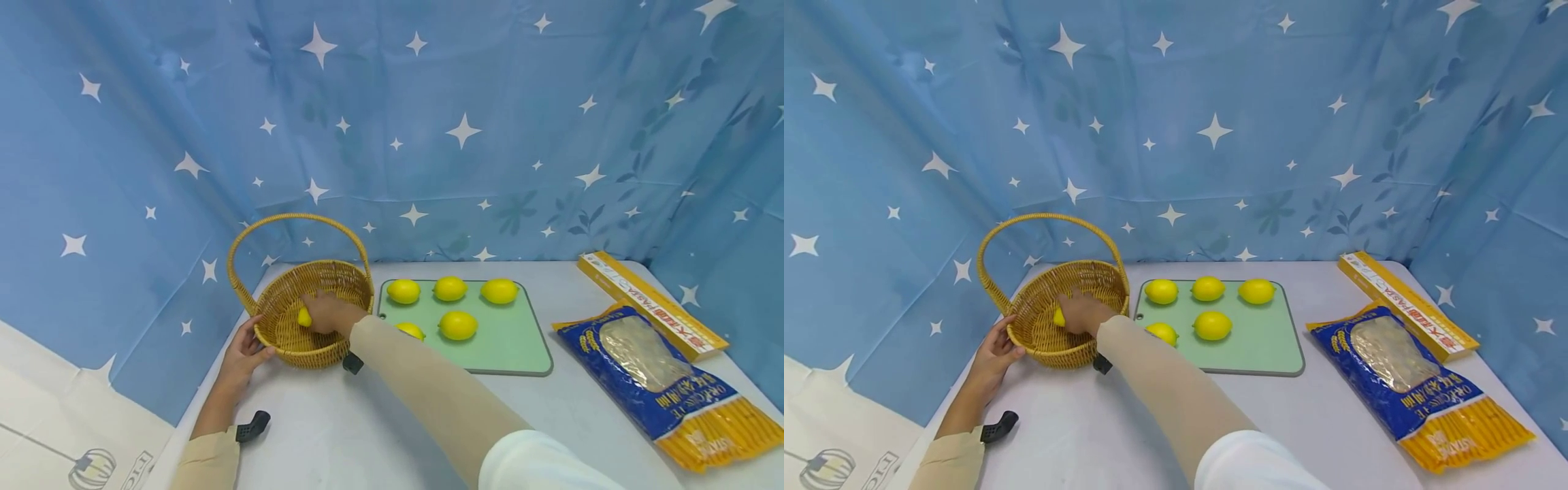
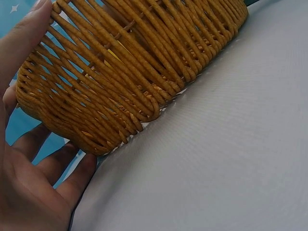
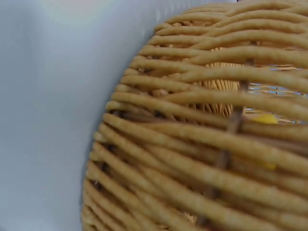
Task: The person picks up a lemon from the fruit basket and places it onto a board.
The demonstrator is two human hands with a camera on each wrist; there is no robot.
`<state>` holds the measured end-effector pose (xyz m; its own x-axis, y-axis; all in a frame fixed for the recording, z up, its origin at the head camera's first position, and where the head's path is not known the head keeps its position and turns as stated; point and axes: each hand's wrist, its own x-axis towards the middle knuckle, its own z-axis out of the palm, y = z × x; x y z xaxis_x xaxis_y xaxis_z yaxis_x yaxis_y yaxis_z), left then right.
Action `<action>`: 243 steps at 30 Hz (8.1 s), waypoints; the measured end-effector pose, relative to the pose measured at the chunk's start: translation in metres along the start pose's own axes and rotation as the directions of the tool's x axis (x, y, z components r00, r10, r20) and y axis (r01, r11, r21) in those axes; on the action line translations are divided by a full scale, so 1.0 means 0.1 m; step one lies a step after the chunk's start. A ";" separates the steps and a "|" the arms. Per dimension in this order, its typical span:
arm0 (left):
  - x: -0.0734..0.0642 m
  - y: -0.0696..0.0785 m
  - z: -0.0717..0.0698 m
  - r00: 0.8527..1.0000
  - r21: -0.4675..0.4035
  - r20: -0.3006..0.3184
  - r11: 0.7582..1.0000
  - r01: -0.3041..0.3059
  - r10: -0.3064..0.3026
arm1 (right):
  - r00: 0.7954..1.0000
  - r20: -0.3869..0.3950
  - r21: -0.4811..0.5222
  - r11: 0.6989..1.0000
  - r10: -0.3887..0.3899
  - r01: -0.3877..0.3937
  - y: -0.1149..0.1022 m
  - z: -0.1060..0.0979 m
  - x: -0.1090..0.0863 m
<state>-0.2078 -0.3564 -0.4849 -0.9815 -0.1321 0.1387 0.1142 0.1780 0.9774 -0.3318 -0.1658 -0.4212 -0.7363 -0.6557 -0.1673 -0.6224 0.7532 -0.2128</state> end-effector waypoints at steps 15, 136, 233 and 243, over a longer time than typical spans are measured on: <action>-0.01 0.00 0.00 1.000 0.020 -0.015 0.999 0.026 -0.025 | 0.983 -0.172 -0.043 0.997 -0.070 0.063 0.16 -0.09 -0.14; 0.00 0.04 0.01 0.999 0.026 -0.001 0.999 0.045 -0.045 | 0.832 -0.454 0.316 0.931 0.319 -0.184 1.94 -0.17 -2.39; 0.03 -0.06 0.05 1.000 0.058 0.002 0.998 0.012 -0.012 | 0.874 -0.335 0.300 0.919 0.352 -0.255 2.64 0.22 -2.94; 0.02 0.03 0.04 1.000 0.006 0.008 1.000 -0.017 0.017 | 0.877 -0.337 0.313 0.919 0.344 -0.240 2.62 0.19 -2.93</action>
<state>-0.2099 -0.3521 -0.4820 -0.9805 -0.1217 0.1540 0.1298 0.1863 0.9739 -0.2742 0.2228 -0.4462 -0.9488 -0.2981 0.1047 -0.3121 0.8333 -0.4563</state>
